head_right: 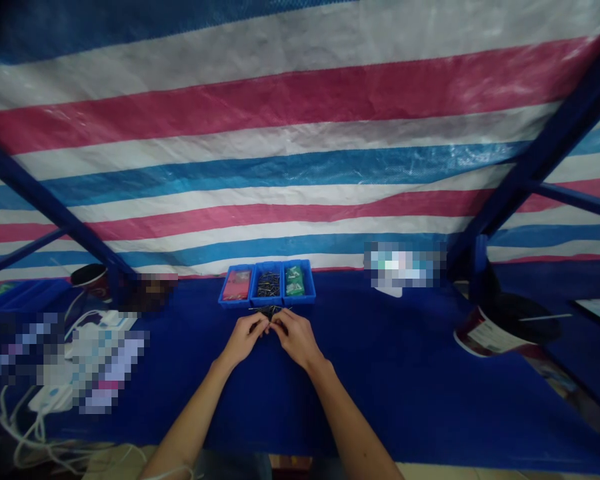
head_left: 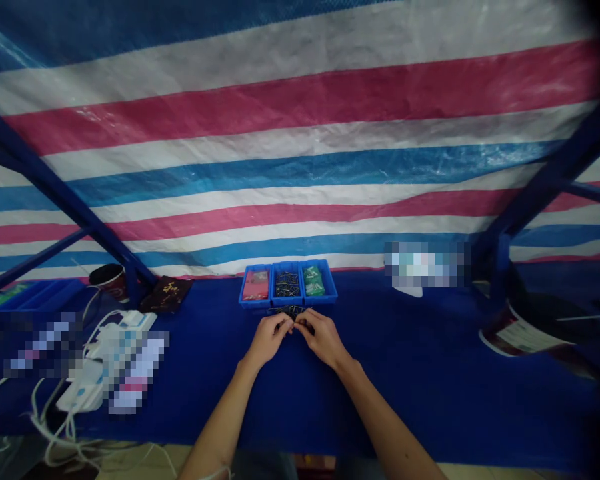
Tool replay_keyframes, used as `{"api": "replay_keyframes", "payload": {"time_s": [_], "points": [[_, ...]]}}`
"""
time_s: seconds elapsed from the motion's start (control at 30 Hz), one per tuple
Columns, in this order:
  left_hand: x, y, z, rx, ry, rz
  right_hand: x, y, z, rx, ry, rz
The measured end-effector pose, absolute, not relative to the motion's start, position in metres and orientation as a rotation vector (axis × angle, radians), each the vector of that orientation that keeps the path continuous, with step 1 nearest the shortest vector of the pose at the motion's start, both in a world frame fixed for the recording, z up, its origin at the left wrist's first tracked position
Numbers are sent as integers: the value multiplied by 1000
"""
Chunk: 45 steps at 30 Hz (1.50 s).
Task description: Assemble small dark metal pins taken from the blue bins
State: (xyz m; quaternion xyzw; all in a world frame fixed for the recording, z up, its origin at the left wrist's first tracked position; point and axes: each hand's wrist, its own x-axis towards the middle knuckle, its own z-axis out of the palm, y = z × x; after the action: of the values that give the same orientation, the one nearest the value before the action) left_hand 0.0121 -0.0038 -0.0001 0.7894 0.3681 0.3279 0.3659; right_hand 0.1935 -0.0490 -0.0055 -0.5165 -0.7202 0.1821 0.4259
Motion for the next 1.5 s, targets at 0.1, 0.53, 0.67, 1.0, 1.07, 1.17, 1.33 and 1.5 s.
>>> {"api": "replay_keyframes", "payload": {"time_s": [0.1, 0.53, 0.67, 1.0, 1.07, 1.17, 1.33, 1.5], "points": [[11, -3, -2, 2005, 928, 844, 193, -50, -4, -1289, -1825, 444], [13, -1, -4, 2010, 913, 840, 196, -49, -6, -1302, -1878, 416], [13, -1, -5, 1957, 924, 863, 196, -49, -5, -1325, -1865, 397], [10, 1, -7, 1895, 919, 895, 194, -49, -9, -1318, -1817, 396], [10, 1, -7, 1887, 909, 884, 195, -48, -9, -1284, -1826, 403], [10, 0, -7, 1885, 901, 872, 195, -47, -10, -1279, -1838, 404], [11, 0, -5, 1903, 916, 864, 194, -49, -6, -1315, -1862, 398], [11, -1, -4, 1921, 914, 880, 192, -50, -4, -1345, -1901, 390]]}}
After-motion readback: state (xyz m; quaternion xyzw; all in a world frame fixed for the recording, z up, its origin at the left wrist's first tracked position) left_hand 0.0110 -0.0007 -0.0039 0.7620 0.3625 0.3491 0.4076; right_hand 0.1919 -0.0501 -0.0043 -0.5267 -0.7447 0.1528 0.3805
